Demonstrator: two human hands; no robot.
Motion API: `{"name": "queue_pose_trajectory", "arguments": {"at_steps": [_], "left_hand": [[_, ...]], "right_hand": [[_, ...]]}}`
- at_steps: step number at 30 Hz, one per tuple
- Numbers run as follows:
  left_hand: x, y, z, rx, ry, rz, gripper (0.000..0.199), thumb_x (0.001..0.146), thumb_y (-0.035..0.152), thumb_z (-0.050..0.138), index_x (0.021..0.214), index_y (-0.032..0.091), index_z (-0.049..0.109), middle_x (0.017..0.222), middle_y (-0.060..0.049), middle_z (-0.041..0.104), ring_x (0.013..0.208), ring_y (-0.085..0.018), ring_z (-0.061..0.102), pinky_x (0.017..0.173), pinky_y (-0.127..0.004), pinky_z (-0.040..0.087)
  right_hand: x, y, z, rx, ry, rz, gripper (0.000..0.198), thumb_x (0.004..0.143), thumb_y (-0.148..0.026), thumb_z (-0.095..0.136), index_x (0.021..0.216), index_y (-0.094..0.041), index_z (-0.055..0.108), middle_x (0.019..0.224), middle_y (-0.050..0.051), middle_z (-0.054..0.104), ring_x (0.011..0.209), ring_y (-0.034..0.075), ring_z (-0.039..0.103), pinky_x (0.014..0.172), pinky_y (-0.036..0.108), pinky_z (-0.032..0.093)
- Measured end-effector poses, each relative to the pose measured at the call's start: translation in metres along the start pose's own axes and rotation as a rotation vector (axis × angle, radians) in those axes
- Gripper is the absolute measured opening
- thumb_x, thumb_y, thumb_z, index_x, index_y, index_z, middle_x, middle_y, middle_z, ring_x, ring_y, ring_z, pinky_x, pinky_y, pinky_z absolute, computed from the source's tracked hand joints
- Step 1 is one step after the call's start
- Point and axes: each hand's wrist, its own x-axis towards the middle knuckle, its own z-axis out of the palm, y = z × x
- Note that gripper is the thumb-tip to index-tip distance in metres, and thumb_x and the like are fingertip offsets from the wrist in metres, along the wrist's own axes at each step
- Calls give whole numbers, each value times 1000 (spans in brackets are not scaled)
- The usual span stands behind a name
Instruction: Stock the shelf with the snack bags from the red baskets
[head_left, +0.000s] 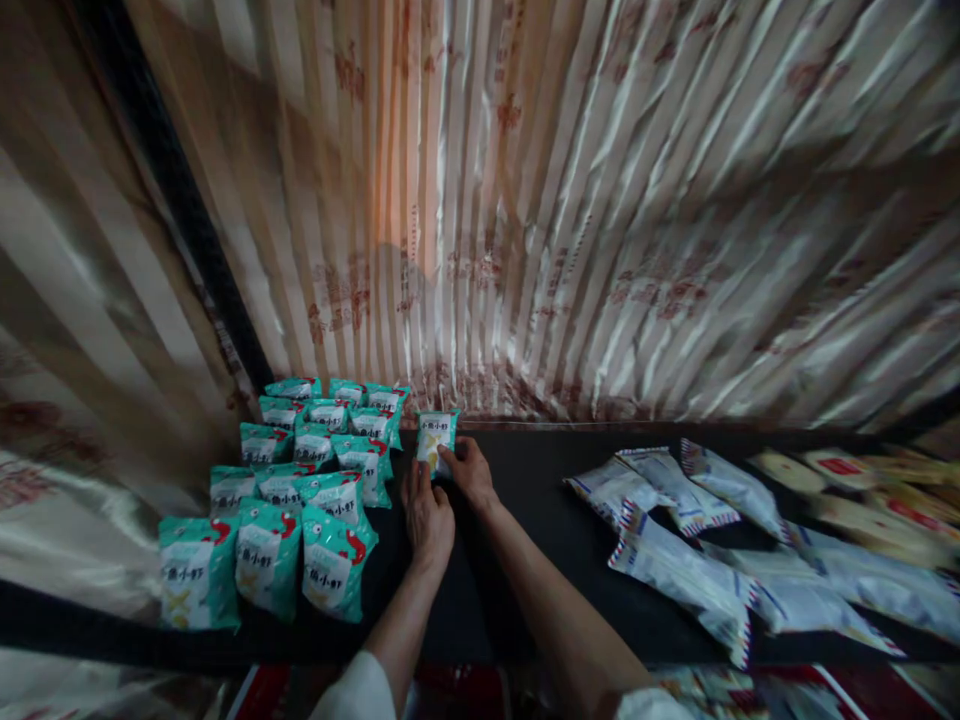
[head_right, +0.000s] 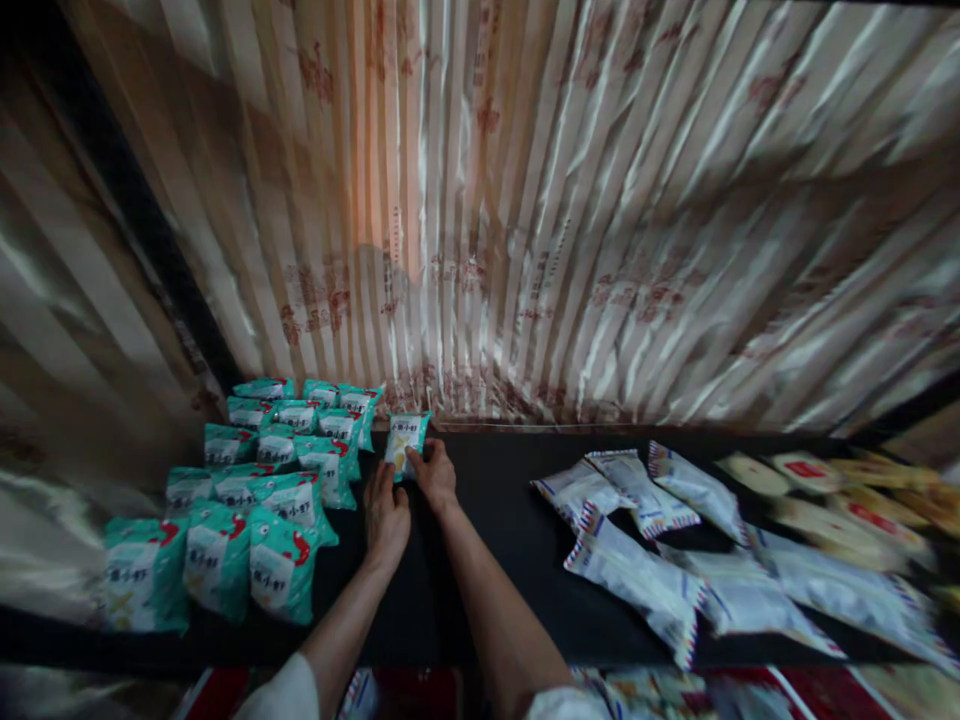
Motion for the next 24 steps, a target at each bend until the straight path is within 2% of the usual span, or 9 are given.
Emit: {"name": "queue_pose_trajectory", "arguments": {"at_steps": [8, 12, 18, 24], "left_hand": [[18, -7, 7, 7, 4, 27, 47, 83, 14, 34, 128, 11, 48, 139, -13, 45, 134, -25, 31, 112, -47, 24], [24, -10, 8, -35, 15, 22, 49, 82, 13, 35, 129, 14, 47, 138, -12, 46, 134, -24, 32, 112, -48, 24], [32, -13, 6, 0, -13, -8, 47, 83, 13, 34, 126, 6, 49, 137, -16, 46, 132, -24, 34, 111, -44, 27], [28, -13, 7, -35, 36, 17, 46, 81, 10, 36, 123, 12, 52, 137, -14, 47, 133, -23, 35, 111, -46, 27]], "right_hand": [[28, -4, 21, 30, -45, -46, 37, 77, -45, 58, 104, -19, 57, 92, 6, 68, 83, 19, 65, 74, 29, 48], [33, -9, 24, -63, -69, -82, 36, 80, -45, 55, 107, -21, 57, 95, 6, 68, 88, 20, 64, 75, 30, 47], [35, -10, 33, -197, -114, -115, 42, 84, -49, 48, 112, -19, 56, 100, 10, 67, 93, 23, 63, 78, 32, 44], [30, -11, 34, -237, 3, -145, 40, 83, -45, 50, 109, -16, 60, 103, 13, 65, 99, 25, 59, 84, 33, 43]]}}
